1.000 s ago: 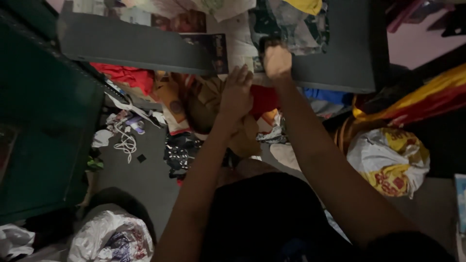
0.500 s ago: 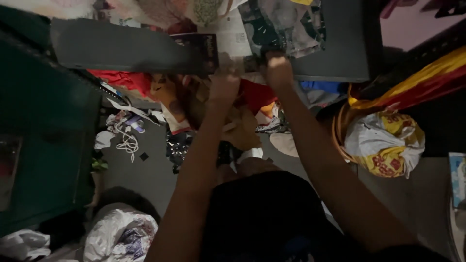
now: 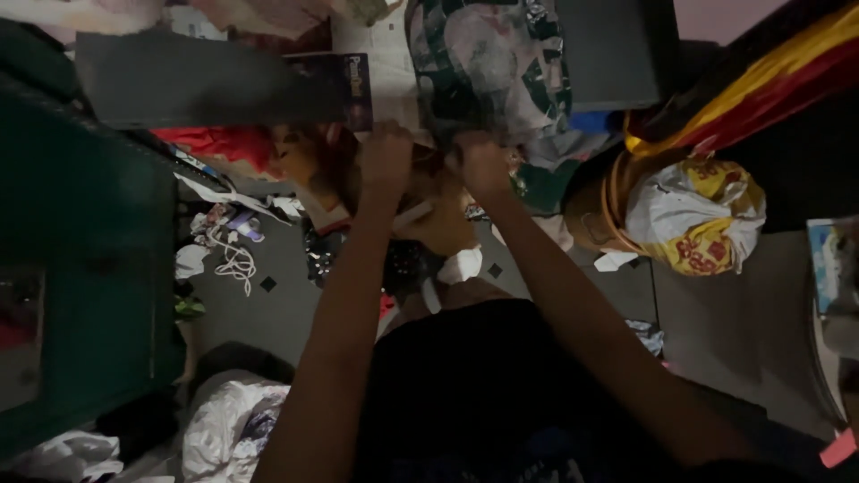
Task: Sort and organize various pieces of clothing from a cluttered area onto a bed.
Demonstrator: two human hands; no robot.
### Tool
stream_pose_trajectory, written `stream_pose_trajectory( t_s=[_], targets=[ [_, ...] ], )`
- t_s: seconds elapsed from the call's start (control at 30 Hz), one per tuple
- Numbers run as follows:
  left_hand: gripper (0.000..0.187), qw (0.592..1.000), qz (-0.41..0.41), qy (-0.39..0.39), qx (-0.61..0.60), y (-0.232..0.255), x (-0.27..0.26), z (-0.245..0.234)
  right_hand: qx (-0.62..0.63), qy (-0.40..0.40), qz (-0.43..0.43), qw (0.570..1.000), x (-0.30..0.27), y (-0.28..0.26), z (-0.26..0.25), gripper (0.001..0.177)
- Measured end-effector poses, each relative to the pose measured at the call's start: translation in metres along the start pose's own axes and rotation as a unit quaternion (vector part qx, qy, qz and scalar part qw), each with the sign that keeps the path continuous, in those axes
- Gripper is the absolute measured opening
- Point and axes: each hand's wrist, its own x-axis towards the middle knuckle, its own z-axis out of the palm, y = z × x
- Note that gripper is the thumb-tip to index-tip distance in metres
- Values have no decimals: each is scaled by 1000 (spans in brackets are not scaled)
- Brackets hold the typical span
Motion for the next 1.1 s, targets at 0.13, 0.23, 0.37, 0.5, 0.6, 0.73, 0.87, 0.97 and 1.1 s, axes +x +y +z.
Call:
stream_pose_trajectory(
  t_s=[0.13,0.23,0.37,0.5,0.6,0.73,0.87,0.97,1.1],
  targets=[
    [26,898,-169,-31,-404,27,-9,-12,-22,-74,50,996,-15,-18,-9,23],
    [58,680,-278,-144,-663,45,-19,-23,22,-29,28,999,-23,-40,-25,21],
    [58,472,-303,-120,-819,52,-19,-12,87,-63,-17,994,-51,-65,-28,18],
    [67,483,-408,-151,-760,53,-41,-87,98,-51,-71,991,-59,-82,-47,17],
    [64,391,-356,-155,-834,45,-39,-10,57,112,21,992,-50,-96,-77,14],
    [63,460,-318,-60,-826,45,-61,-46,5,162,89,983,-53,-55,-71,24],
    [77,476,-304,-74,-822,46,-90,-103,311,82,288,902,-71,-5,-44,84],
    [88,462,-345,-92,-812,43,-125,-105,460,-32,438,772,-81,2,-32,99],
    [95,540,-385,-93,-743,44,-161,-92,538,-93,532,647,-75,-35,-58,110]
  ],
)
